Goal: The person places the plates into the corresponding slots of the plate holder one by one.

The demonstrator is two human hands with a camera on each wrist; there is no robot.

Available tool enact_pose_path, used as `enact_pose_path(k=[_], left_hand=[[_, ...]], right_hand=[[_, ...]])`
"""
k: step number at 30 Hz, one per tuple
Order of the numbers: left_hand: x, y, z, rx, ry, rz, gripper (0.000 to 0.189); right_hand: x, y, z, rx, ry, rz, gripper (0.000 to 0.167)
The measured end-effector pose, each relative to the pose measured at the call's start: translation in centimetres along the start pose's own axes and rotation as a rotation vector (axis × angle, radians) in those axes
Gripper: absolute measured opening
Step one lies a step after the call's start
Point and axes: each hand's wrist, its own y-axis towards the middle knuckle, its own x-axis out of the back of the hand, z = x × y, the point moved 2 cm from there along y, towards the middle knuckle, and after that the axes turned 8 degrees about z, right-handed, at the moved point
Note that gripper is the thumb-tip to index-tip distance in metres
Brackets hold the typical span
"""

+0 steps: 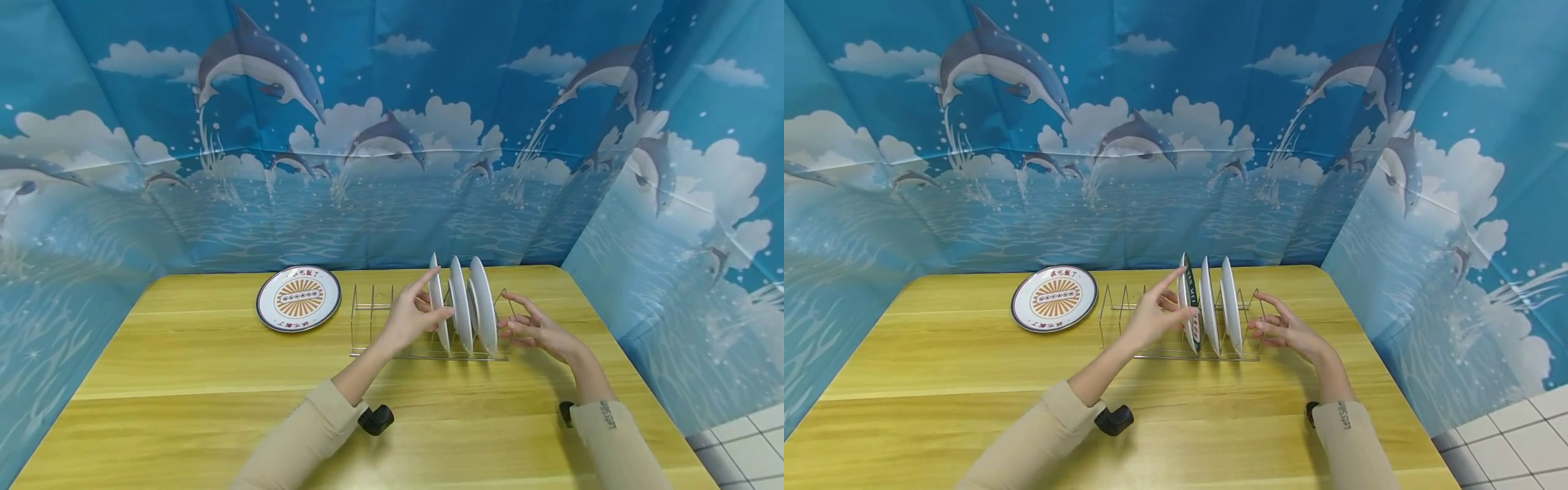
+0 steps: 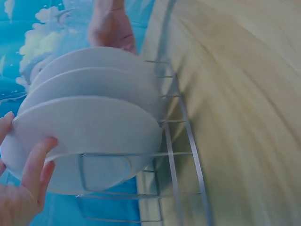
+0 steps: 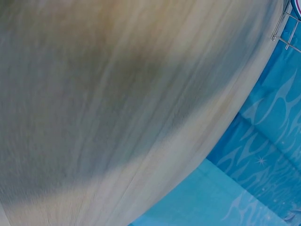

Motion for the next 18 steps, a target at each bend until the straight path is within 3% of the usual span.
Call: enact_pose_path(k=[5, 13, 18], left_hand=[[-0.6, -0.1, 0.9, -0.029, 0.131, -0.033, 0.071], [-0.6, -0.4, 0.7, -0.047, 0.174, -0.023, 0.072], [0.2, -1.2, 0.2, -0.051, 0.214, 0.000, 0.073]], right_hand=[[-0.1, -0.1, 0.1, 0.000, 0.004, 0.001, 0.063], [-0.1, 0.0, -0.1, 0.002, 0.009, 0.006, 0.063], [-0.2, -0.1, -0.1, 0.013, -0.008, 0.004, 0.062]])
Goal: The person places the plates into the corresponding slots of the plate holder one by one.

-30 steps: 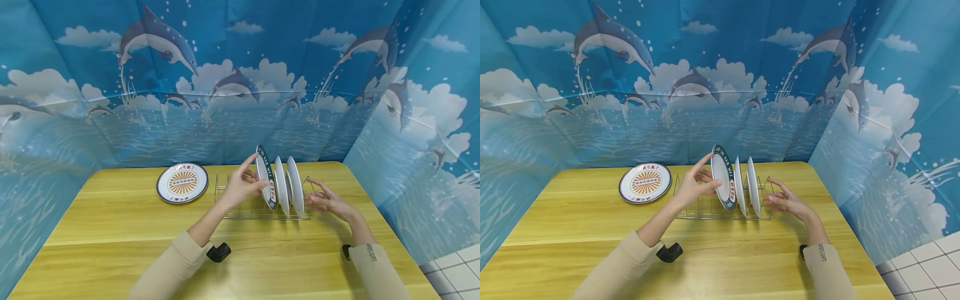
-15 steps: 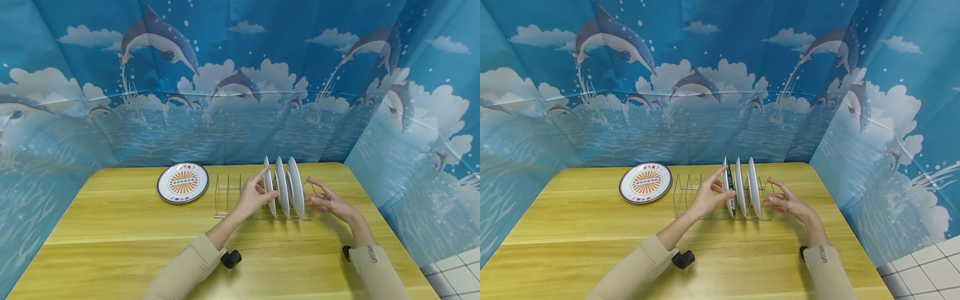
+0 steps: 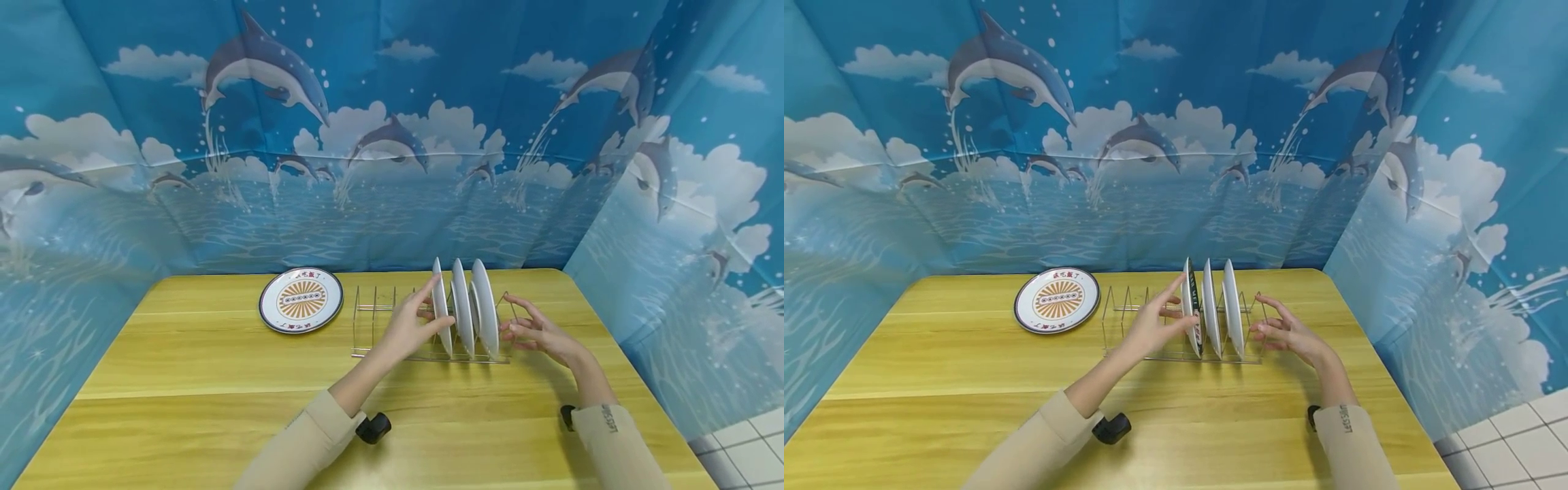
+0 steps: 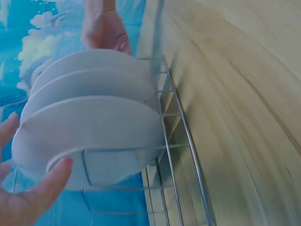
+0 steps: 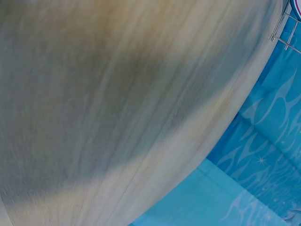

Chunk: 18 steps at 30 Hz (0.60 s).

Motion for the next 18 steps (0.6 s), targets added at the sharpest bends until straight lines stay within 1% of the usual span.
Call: enact_pose_path(k=[2, 3, 7, 9, 12, 14, 15, 18], left_hand=[[0.9, -0.5, 0.1, -0.012, -0.006, -0.034, 0.073], [1.5, -0.7, 0.2, -0.026, -0.014, -0.065, 0.072], [4.4, -1.9, 1.1, -0.071, -0.080, -0.214, 0.068], [6.0, -2.8, 1.3, -0.082, -0.102, -0.294, 0.066], [8.4, -4.4, 1.6, -0.055, -0.146, -0.409, 0.065], [9.7, -5.5, 2.1, -0.023, -0.165, -0.489, 0.064], [10.3, -6.0, 2.6, -0.010, -0.182, -0.525, 0.063], [11.8, -7.3, 4.5, 0.037, -0.188, -0.630, 0.063]], right_hand=[[0.0, 0.0, 0.0, 0.002, -0.004, -0.001, 0.062], [0.0, 0.0, 0.0, 0.003, -0.005, -0.001, 0.062], [0.0, 0.0, -0.1, -0.001, -0.003, -0.002, 0.062], [0.0, 0.0, -0.1, -0.001, -0.003, -0.005, 0.062], [0.0, 0.0, -0.1, 0.003, -0.007, -0.007, 0.061], [0.0, 0.0, -0.1, 0.008, -0.007, -0.005, 0.061], [0.0, 0.0, -0.1, 0.009, -0.007, -0.003, 0.061], [0.0, 0.0, -0.1, 0.012, -0.004, 0.004, 0.062]])
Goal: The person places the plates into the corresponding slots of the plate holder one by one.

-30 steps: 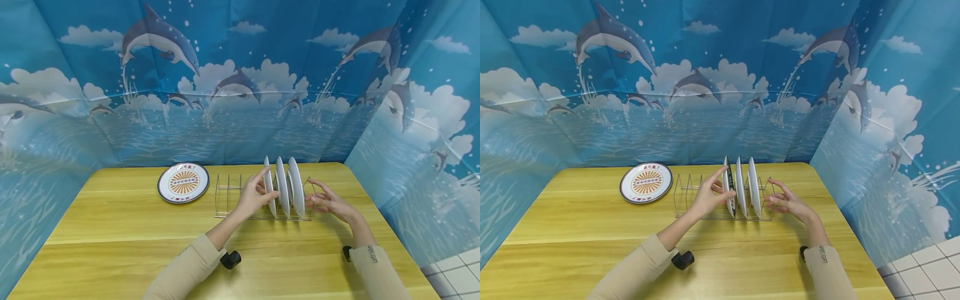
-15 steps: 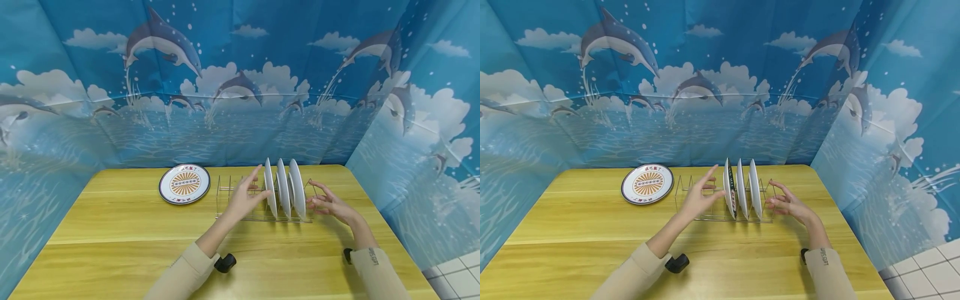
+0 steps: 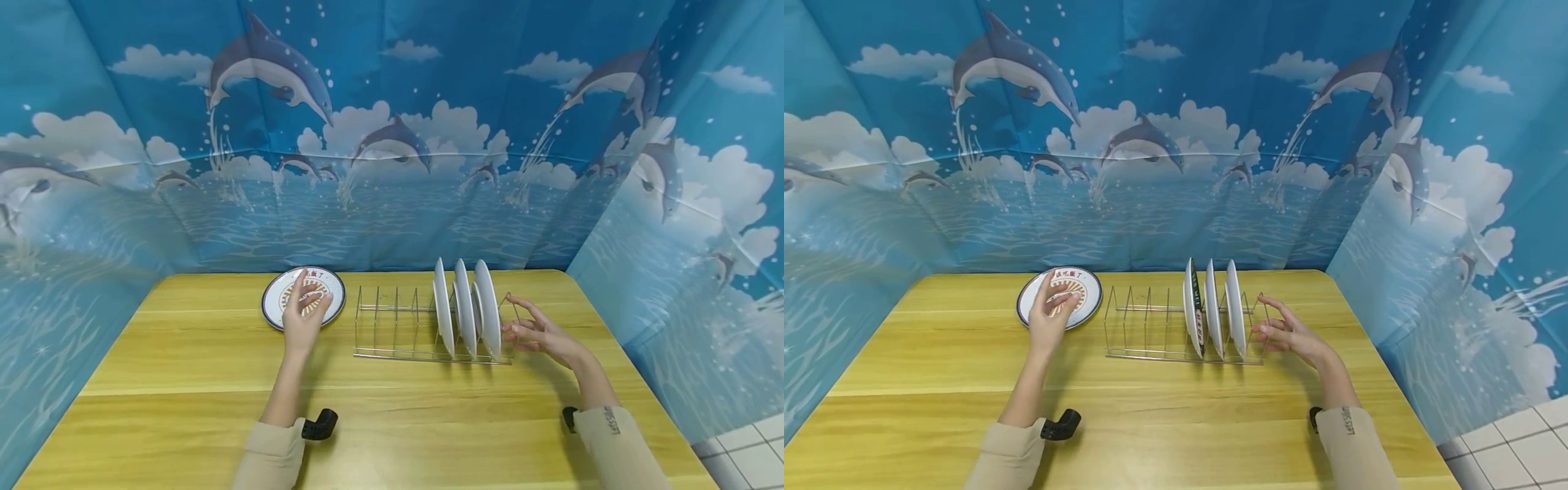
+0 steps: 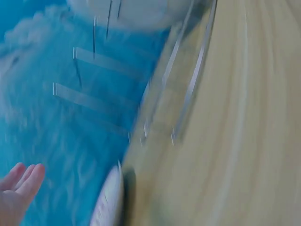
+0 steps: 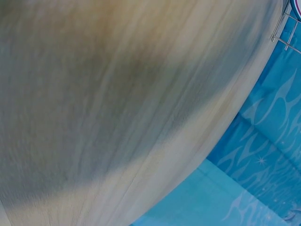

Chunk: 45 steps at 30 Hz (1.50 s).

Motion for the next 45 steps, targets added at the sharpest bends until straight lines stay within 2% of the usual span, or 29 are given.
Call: enact_pose_path(k=[7, 12, 15, 21, 24, 29, 32, 38, 45], left_hand=[[4.8, 0.1, 4.7, 0.103, -0.032, -0.189, 0.068], [6.8, -0.2, 7.4, 0.180, -0.021, -0.269, 0.070], [7.3, -0.3, 8.0, 0.220, -0.019, -0.259, 0.073], [7.2, -0.4, 9.2, 0.333, -0.020, -0.153, 0.080], [7.0, -0.3, 9.9, 0.378, -0.029, -0.132, 0.083], [6.8, 0.0, 10.7, 0.389, -0.115, -0.137, 0.082], [6.7, 0.2, 10.9, 0.382, -0.116, -0.142, 0.079], [6.6, 0.9, 11.1, 0.363, -0.006, -0.158, 0.077], [6.7, 1.0, 11.3, 0.401, 0.213, -0.122, 0.070]], right_hand=[[-0.1, 0.0, 0.1, 0.008, 0.019, 0.009, 0.062], [-0.1, 0.0, 0.1, 0.009, 0.029, 0.013, 0.063], [-0.1, 0.1, 0.2, 0.006, 0.029, 0.016, 0.063], [-0.1, 0.0, 0.2, 0.000, 0.026, 0.013, 0.063], [-0.1, 0.1, 0.2, -0.003, 0.026, 0.010, 0.063], [-0.1, 0.1, 0.3, -0.009, 0.029, -0.001, 0.063], [-0.1, 0.1, 0.3, -0.013, 0.026, -0.007, 0.063], [0.0, 0.2, 0.2, -0.013, 0.026, -0.003, 0.062], [0.0, 0.1, 0.2, -0.018, 0.027, -0.005, 0.063]])
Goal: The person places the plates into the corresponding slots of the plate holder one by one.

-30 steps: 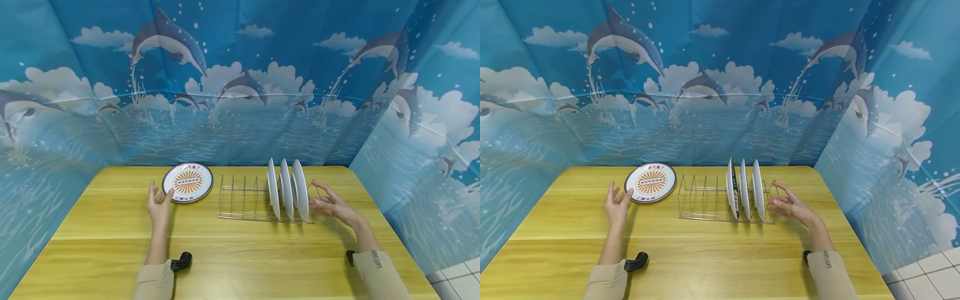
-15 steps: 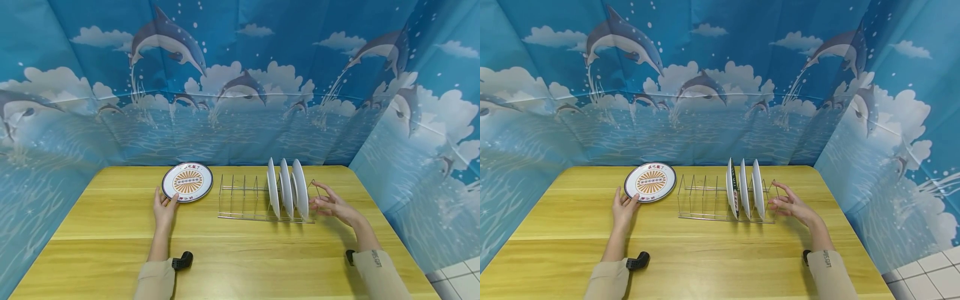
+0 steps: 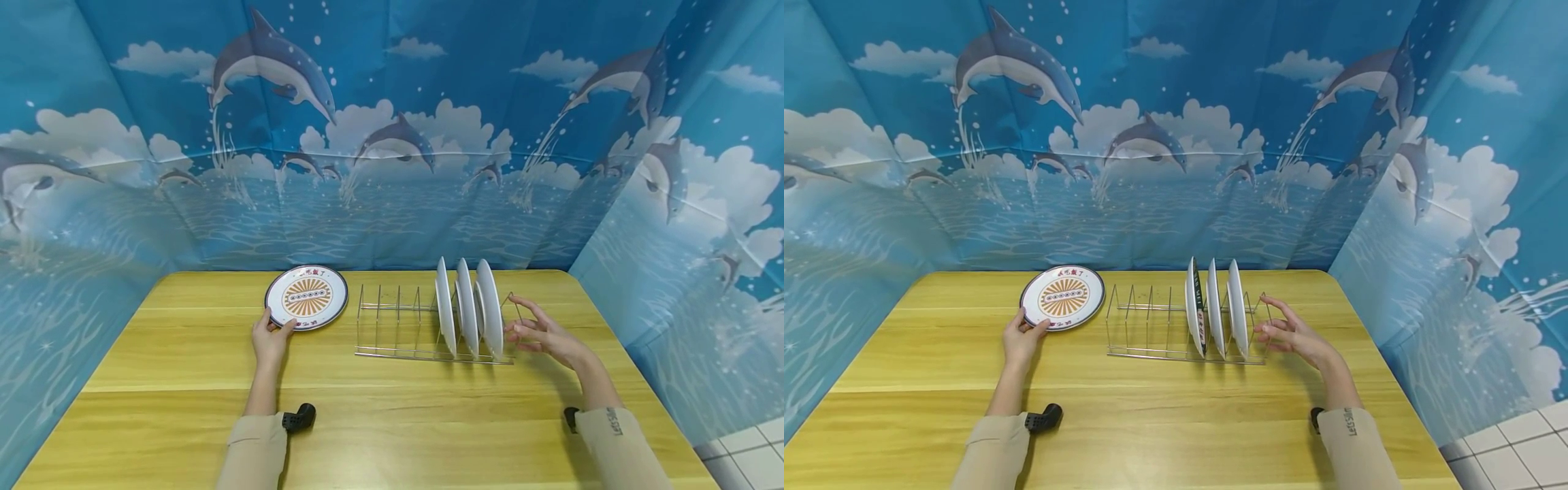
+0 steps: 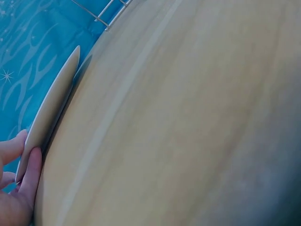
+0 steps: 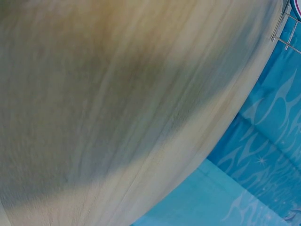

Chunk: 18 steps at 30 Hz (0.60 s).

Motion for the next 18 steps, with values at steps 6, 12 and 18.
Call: enact_pose_path(k=[6, 12, 18], left_hand=[[0.10, 0.12, 0.12, 0.013, -0.026, 0.022, 0.071], [0.23, -0.11, -0.30, 0.056, -0.285, 0.088, 0.075], [0.44, -0.62, -0.86, 0.096, -0.380, 0.143, 0.077]], right_hand=[[0.00, -0.02, -0.07, -0.001, -0.001, 0.003, 0.063], [0.01, -0.06, -0.08, 0.002, 0.000, 0.002, 0.063], [0.06, -0.03, -0.12, 0.008, -0.009, 0.003, 0.061]])
